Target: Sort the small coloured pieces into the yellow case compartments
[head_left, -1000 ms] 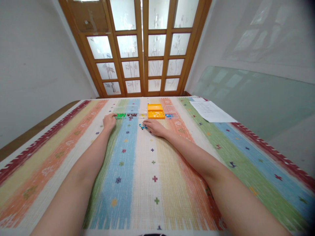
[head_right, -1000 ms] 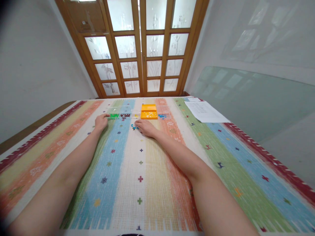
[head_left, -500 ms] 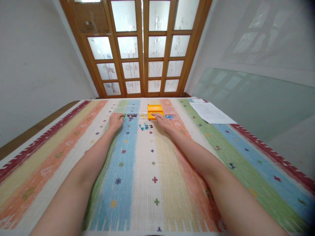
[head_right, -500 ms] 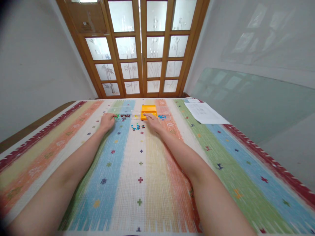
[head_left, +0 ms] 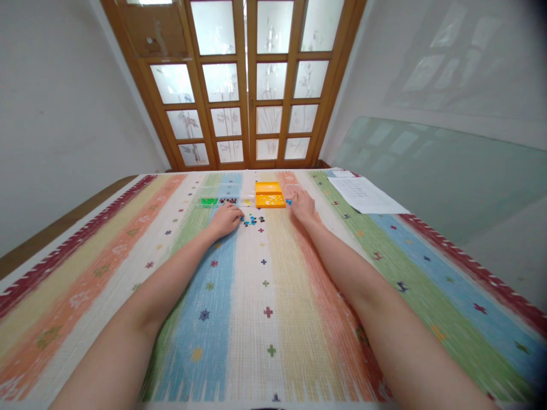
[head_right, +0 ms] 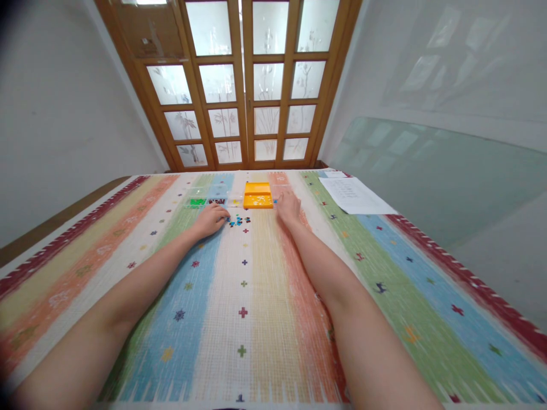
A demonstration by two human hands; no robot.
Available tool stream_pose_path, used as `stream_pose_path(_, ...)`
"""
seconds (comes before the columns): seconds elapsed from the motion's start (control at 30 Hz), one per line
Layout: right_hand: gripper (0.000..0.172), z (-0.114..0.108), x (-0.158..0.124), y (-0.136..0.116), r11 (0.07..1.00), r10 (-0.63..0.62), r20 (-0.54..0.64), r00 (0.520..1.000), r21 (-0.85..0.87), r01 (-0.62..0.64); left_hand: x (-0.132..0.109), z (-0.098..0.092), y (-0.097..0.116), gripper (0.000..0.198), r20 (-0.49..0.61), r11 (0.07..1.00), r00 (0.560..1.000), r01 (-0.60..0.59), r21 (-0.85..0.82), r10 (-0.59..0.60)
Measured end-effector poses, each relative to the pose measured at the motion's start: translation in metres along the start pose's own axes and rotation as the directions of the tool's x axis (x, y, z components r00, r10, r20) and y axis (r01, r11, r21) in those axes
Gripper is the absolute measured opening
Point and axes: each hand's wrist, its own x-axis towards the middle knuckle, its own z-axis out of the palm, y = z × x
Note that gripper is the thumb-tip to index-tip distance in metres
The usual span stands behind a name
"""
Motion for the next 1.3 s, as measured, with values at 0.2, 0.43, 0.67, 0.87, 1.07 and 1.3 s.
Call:
stream_pose_path(0.2,0.041,-0.005,-0.003,-0.002,0.99,0.009,0.023,1.0,-0.14,-0.006,-0.001,-0.002,0.008,0.029,0.033,0.998,0.997,-0.064,-0.001,0.064)
stream_pose_path(0.43,0.038,0.001,-0.01,-0.007,0.988,-0.096,-0.033,0.995,-0.126,0.091,-0.002,0.001,0.011,0.024,0.03,0.999,0.999,-0.031,-0.02,0.031)
stream_pose_path(0.67,0.032,0.004,-0.019,-0.022,0.971,-0.24,0.0,0.971,0.018,0.24,-0.002,0.004,0.008,0.02,0.018,0.999,0.999,-0.045,-0.029,0.045)
stream_pose_path(0.87,0.028,-0.001,-0.034,-0.044,0.844,-0.535,0.193,0.823,0.163,0.511,-0.002,0.005,0.008,0.02,0.008,0.999,1.0,-0.02,-0.034,0.02)
stream_pose_path(1.07,0.025,-0.001,-0.045,-0.054,0.747,-0.664,0.332,0.669,0.281,0.602,-0.002,0.004,0.01,0.018,0.006,0.999,0.999,-0.031,-0.033,0.031)
stream_pose_path(1.3,0.017,-0.007,-0.044,-0.052,0.707,-0.705,0.411,0.579,0.342,0.618,-0.002,0.005,0.011,0.018,-0.001,0.999,0.999,-0.047,-0.024,0.047)
